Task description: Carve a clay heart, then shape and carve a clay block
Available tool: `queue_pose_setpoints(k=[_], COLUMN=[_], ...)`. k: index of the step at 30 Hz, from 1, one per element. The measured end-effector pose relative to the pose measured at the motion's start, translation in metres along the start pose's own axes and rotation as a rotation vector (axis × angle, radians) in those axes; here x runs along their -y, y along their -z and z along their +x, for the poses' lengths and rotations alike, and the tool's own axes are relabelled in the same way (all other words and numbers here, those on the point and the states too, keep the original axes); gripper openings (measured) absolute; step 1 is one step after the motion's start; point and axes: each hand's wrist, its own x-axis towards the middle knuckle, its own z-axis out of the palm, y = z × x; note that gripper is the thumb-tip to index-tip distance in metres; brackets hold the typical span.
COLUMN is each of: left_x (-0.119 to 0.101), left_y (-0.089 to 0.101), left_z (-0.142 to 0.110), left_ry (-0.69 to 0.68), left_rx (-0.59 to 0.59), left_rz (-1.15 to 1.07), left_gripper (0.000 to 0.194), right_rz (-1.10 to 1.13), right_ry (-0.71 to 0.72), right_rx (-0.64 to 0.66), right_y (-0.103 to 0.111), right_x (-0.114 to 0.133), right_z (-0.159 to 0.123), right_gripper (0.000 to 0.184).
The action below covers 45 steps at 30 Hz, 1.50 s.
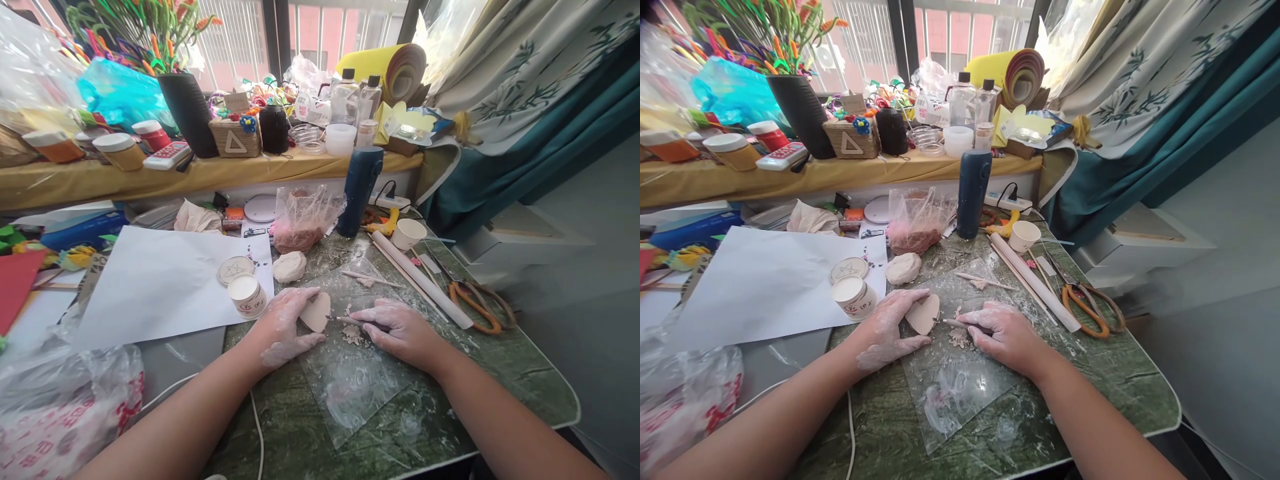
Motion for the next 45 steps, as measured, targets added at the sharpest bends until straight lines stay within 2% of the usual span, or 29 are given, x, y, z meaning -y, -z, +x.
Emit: queue_pose_setpoints(k=[8, 11, 13, 16, 18, 20, 22, 25, 28, 31, 33, 37, 41, 45], left_x=[0.004, 0.004, 0.004, 0.0, -0.005, -0.01, -0.014, -0.016, -0.016, -0.016, -0.015, -0.01, -0.006, -0.008], left_y=[-0.001, -0.002, -0.003, -0.005, -0.006, -0.008, -0.01, -0.012, -0.013, -0.011, -0.011, -0.015, -0.02, -0.02], left_z=[0.0, -0.001, -0.003, -0.006, -0.007, -0.006, -0.005, -0.002, -0.001, -0.001, -0.002, -0.003, -0.003, -0.001], left_ry=[-0.02, -0.03, -0.059, -0.133, -0.169, -0.207, -0.26, -0.314, -0.296, -0.273, -0.246, -0.197, -0.175, -0.155], left_rx=[-0.007, -0.009, 0.0, 0.015, 0.003, -0.016, 0.002, 0.1, 0.137, 0.156, 0.133, 0.026, -0.034, -0.081], left_rz=[0.016, 0.04, 0.086, 0.203, 0.283, 0.35, 0.4, 0.423, 0.402, 0.377, 0.358, 0.314, 0.294, 0.302], left_gripper=[0.08, 0.079, 0.077, 0.075, 0.076, 0.077, 0.081, 0.082, 0.077, 0.074, 0.077, 0.093, 0.088, 0.08], right_rz=[0.087, 0.225, 0.379, 0.577, 0.651, 0.682, 0.686, 0.669, 0.638, 0.56, 0.45, 0.179, -0.065, -0.132], right_ry=[-0.024, -0.056, -0.174, -0.333, -0.372, -0.367, -0.345, -0.343, -0.366, -0.332, -0.26, -0.099, -0.08, -0.088], right_rx=[-0.033, -0.038, -0.162, -0.42, -0.547, -0.601, -0.593, -0.603, -0.644, -0.625, -0.578, -0.417, -0.306, -0.279], right_y=[-0.001, 0.0, -0.002, -0.008, -0.011, -0.013, -0.012, -0.009, -0.005, -0.003, -0.005, -0.021, -0.034, -0.036], right_x=[0.005, 0.006, 0.001, -0.013, -0.021, -0.024, -0.023, -0.02, -0.019, -0.014, -0.006, 0.015, 0.029, 0.034], right_z=[-0.005, -0.007, -0.008, -0.005, -0.002, -0.001, -0.002, -0.006, -0.01, -0.022, -0.036, -0.065, -0.07, -0.064], right_gripper=[0.036, 0.032, 0.033, 0.043, 0.045, 0.043, 0.041, 0.041, 0.045, 0.045, 0.041, 0.04, 0.043, 0.041])
